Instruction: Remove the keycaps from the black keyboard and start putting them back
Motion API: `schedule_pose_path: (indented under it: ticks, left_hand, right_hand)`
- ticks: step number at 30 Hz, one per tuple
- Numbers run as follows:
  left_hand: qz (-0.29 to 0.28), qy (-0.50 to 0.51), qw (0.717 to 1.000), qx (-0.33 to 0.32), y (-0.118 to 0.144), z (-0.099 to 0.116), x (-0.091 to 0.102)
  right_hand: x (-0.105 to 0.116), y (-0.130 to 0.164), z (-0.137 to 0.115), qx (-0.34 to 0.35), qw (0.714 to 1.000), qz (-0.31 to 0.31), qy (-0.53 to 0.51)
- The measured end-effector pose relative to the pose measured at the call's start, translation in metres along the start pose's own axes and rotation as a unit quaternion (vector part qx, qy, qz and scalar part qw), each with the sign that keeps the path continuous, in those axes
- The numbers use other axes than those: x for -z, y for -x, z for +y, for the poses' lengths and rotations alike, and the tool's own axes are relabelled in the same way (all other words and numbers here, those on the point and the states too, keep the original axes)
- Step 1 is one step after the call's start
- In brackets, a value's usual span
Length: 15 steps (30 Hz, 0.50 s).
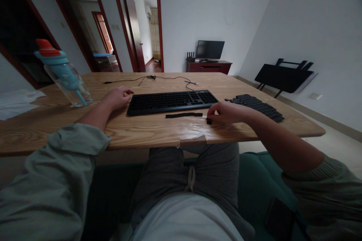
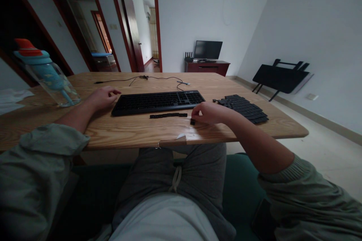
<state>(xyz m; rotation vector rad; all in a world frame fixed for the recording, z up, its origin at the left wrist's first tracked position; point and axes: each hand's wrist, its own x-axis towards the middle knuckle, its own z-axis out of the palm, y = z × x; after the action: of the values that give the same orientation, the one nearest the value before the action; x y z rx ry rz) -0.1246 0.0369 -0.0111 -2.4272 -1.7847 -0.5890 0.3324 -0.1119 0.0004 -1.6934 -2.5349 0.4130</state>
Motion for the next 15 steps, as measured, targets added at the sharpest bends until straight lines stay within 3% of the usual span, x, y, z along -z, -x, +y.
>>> schedule_pose_path:
  ticks: [7, 15]
  left_hand:
    - [0.000, -0.002, 1.000, -0.007, 0.000, 0.001, 0.000]
    - [0.005, 0.016, 1.000, -0.020, -0.002, -0.005, -0.004]
  right_hand:
    - [0.001, -0.005, 0.006, -0.006, 1.000, -0.003, -0.008]
    - [-0.001, -0.008, 0.011, 0.007, 0.997, 0.063, -0.034]
